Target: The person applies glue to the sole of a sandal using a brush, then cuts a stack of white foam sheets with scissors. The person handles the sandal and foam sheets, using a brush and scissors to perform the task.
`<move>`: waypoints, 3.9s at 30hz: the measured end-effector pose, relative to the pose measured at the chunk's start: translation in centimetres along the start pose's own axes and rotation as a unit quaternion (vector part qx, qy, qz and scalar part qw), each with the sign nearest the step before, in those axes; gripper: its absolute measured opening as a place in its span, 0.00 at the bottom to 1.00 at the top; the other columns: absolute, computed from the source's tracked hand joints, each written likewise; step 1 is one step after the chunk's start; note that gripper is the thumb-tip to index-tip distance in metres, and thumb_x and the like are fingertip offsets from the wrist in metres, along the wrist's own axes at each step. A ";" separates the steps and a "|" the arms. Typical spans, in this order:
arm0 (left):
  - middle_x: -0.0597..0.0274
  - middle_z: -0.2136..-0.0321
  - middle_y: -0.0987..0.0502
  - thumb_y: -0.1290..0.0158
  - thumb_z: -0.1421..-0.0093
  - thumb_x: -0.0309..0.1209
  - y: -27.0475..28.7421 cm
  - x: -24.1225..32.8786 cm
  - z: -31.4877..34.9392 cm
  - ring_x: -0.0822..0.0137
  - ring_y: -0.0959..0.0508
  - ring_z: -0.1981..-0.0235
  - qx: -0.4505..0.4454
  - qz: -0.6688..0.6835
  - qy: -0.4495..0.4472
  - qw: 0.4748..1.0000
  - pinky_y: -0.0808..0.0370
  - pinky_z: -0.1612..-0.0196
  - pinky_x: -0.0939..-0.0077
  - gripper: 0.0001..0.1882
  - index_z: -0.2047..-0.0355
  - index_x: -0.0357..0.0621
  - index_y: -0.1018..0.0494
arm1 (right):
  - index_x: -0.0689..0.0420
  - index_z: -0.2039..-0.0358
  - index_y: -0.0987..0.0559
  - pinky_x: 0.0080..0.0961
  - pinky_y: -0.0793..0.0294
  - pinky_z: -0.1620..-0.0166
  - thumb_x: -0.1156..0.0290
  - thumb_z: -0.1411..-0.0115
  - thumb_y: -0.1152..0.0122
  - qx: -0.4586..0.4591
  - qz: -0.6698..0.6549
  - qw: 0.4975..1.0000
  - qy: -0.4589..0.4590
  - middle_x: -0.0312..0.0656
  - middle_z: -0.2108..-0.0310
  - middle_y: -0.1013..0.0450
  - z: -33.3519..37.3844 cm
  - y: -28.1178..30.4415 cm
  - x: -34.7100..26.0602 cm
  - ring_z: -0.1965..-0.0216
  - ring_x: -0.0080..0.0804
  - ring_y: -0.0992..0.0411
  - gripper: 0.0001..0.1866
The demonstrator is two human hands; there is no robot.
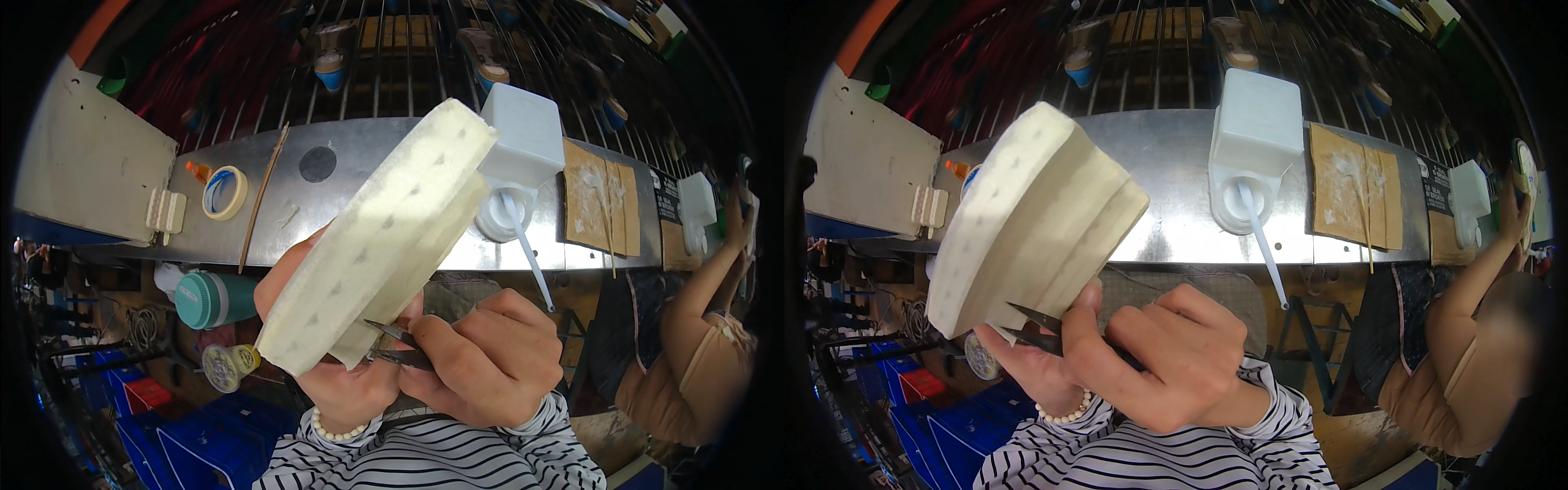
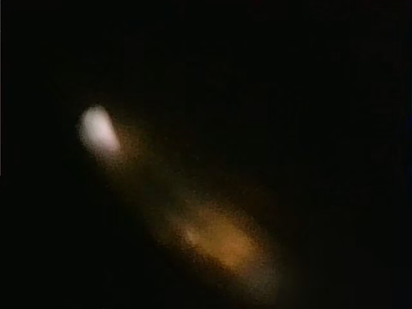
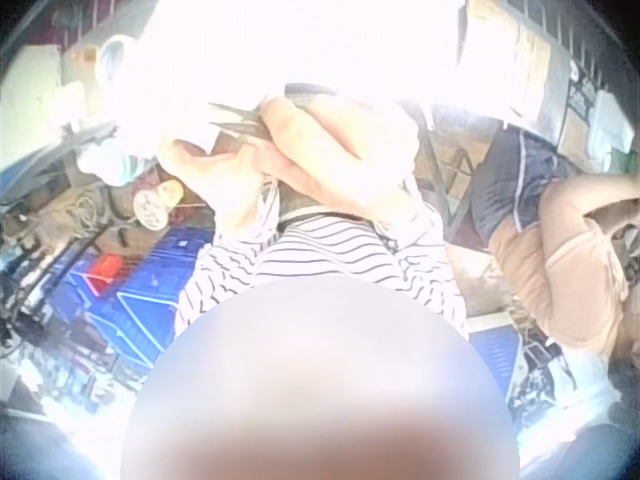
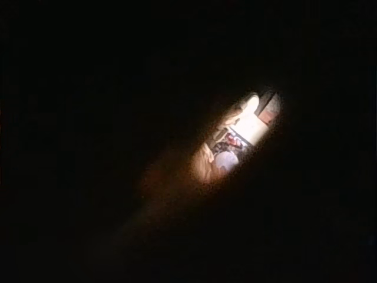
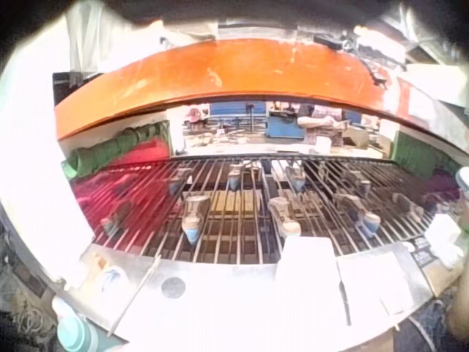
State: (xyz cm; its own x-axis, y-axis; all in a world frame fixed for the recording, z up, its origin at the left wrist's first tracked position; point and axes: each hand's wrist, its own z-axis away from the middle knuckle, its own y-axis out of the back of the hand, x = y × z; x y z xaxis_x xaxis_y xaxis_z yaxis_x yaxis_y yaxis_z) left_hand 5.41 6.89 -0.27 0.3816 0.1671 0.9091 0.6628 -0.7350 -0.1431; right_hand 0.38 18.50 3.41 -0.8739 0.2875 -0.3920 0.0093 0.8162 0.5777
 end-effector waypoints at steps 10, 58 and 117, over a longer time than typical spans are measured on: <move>0.40 0.46 0.31 0.34 0.50 0.27 -0.5 -0.4 -0.4 0.62 0.24 0.60 -0.011 0.033 0.002 0.999 0.25 0.61 0.70 0.39 0.42 0.30 0.42 | 0.61 0.68 0.18 0.20 0.37 0.79 0.58 0.49 0.29 -0.025 -0.026 0.999 0.038 0.32 0.87 0.32 0.3 -0.7 -0.3 0.87 0.24 0.35 0.18; 0.37 0.40 0.39 0.36 0.54 0.44 0.4 1.9 -3.0 0.48 0.32 0.40 -0.015 0.090 0.118 0.989 0.33 0.39 0.56 0.56 0.32 0.37 0.54 | 0.65 0.50 0.22 0.16 0.42 0.67 0.59 0.31 0.54 0.131 -0.152 0.943 -0.265 0.38 0.64 0.27 -0.1 3.3 5.1 0.72 0.17 0.41 0.22; 0.39 0.41 0.39 0.35 0.59 0.53 -13.4 7.3 -1.2 0.47 0.32 0.41 -0.284 0.103 0.210 0.930 0.32 0.40 0.53 0.62 0.33 0.32 0.54 | 0.57 0.82 0.22 0.17 0.38 0.84 0.67 0.58 0.23 0.058 0.059 0.989 -0.126 0.32 0.90 0.32 5.2 19.6 8.4 0.90 0.23 0.34 0.13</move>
State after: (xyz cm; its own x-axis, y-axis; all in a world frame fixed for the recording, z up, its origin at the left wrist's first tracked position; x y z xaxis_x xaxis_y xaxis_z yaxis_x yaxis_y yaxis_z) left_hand -1.50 17.16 8.72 0.0994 -0.1992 0.9749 0.1118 -0.9713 -0.2099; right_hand -4.22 39.47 7.70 -0.7151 0.4877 -0.5007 0.1729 0.8175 0.5493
